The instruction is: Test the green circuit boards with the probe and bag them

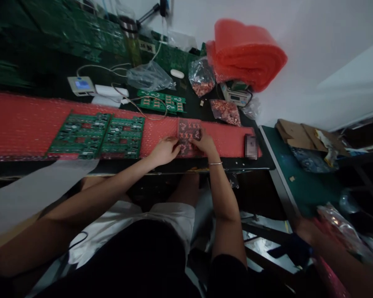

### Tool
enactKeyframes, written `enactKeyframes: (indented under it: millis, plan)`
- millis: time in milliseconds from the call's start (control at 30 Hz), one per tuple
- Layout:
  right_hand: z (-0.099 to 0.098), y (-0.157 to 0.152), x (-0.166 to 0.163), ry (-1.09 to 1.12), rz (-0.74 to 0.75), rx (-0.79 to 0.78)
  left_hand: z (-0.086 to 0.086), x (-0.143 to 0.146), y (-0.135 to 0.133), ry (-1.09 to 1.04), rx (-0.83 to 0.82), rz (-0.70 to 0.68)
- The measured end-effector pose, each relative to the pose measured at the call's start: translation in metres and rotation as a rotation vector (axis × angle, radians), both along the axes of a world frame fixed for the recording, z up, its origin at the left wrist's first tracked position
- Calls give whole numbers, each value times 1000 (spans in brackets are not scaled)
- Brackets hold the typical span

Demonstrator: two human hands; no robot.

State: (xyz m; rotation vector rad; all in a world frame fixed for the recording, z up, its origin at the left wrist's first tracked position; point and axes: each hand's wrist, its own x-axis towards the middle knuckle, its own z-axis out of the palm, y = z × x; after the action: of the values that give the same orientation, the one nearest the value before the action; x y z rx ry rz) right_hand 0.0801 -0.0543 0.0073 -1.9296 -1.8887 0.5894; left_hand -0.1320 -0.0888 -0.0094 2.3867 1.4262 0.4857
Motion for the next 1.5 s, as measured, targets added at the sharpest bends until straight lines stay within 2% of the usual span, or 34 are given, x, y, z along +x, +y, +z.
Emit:
enactKeyframes:
  millis: [167, 367, 667, 833, 1033, 1267, 1500]
  plan:
    - [1, 15, 0, 95, 127, 100, -11, -7, 3, 22, 70, -44]
    - [5, 19, -2, 36, 164, 75, -31, -13, 2, -28, 176, -5]
    - [-22, 19, 14, 256, 200, 29, -57, -14, 0, 7, 338, 86]
    - [-25, 18, 16, 342, 171, -44, -62, -23, 4, 36, 410, 36]
    - [-22, 19, 18, 380, 167, -100, -67, -29, 4, -24, 334, 26]
    - [-20, 20, 17, 326, 168, -174, -56, -22, 3, -131, 226, 86]
    - [-19, 18, 17, 326, 152, -192, -60, -25, 2, -111, 260, 83]
